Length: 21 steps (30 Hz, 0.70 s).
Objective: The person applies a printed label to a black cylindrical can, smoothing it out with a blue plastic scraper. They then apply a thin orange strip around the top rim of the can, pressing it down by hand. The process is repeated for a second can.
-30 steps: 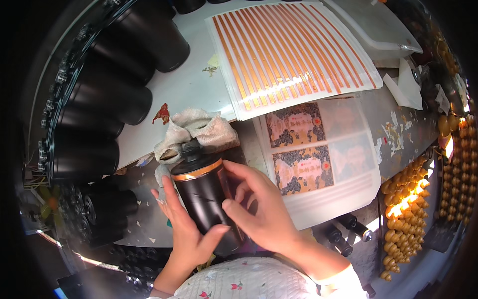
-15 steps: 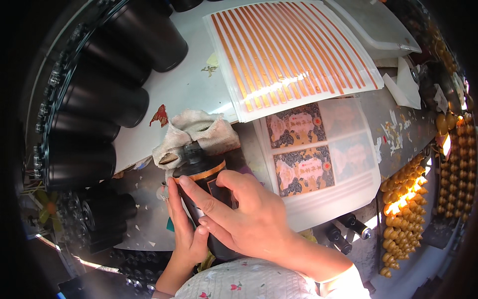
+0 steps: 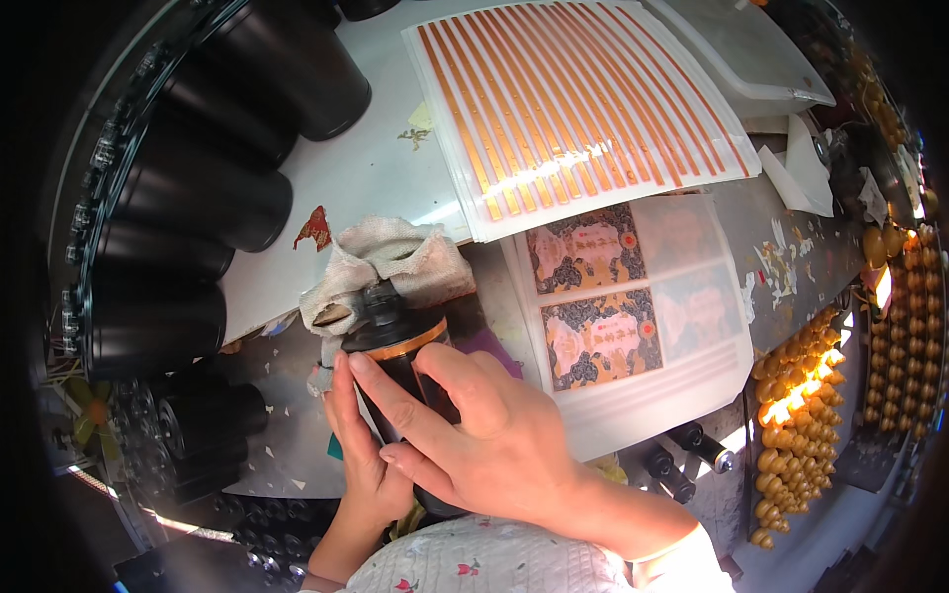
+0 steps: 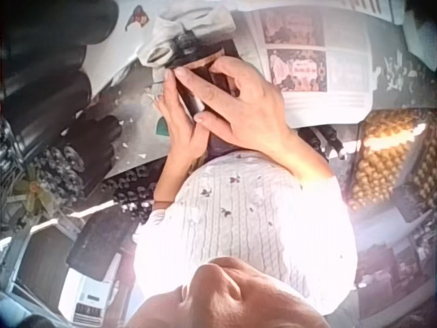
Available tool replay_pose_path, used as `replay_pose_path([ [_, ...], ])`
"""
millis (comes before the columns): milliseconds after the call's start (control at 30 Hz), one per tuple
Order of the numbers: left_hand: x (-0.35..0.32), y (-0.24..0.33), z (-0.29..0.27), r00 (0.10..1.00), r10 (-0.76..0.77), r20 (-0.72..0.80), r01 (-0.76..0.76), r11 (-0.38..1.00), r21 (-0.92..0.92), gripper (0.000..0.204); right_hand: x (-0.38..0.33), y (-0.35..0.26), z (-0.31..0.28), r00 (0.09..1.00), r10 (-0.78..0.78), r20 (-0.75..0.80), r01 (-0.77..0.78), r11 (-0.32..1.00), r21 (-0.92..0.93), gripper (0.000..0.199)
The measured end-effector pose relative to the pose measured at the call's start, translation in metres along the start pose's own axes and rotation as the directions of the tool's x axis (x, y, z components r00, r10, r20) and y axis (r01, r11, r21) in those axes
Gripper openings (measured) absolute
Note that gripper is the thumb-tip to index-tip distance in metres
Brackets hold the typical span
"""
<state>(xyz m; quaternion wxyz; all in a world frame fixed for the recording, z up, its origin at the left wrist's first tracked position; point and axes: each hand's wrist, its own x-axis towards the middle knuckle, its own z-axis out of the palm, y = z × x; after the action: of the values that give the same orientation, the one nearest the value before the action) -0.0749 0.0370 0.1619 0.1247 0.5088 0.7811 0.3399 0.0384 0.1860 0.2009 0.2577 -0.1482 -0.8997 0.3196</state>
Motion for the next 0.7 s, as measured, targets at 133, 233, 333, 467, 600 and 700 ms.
replay_pose_path([
  [133,-0.0006,0.0010,0.0006,1.000,-0.011,-0.015,0.011,1.000,0.014,0.087,-0.0029,0.0022,0.0021,1.000,-0.014,-0.015,0.015,1.000,0.009,0.066],
  [233,-0.0009,0.0004,0.0022,0.999,-0.020,-0.025,0.020,1.000,0.018,0.087,0.0004,-0.0013,-0.0009,1.000,0.022,-0.004,-0.022,1.000,0.017,0.067],
  [333,0.0012,0.0019,0.0021,0.999,-0.029,-0.026,0.029,1.000,-0.005,0.089,-0.0020,0.0011,0.0017,1.000,0.000,-0.028,0.001,1.000,0.008,0.067],
  [467,0.0014,0.0024,0.0021,0.999,-0.048,-0.018,0.047,0.998,-0.033,0.092,-0.0040,0.0010,0.0021,0.999,0.013,-0.031,-0.012,1.000,0.008,0.068],
  [600,0.0008,0.0025,0.0005,0.998,-0.069,0.012,0.070,0.996,-0.050,0.095,-0.0032,0.0003,0.0023,0.998,0.054,-0.029,-0.053,0.998,0.030,0.069],
  [700,0.0026,0.0028,-0.0001,0.999,-0.048,0.003,0.048,0.999,-0.010,0.097,-0.0029,0.0012,0.0003,1.000,0.015,-0.019,-0.015,1.000,0.009,0.070],
])
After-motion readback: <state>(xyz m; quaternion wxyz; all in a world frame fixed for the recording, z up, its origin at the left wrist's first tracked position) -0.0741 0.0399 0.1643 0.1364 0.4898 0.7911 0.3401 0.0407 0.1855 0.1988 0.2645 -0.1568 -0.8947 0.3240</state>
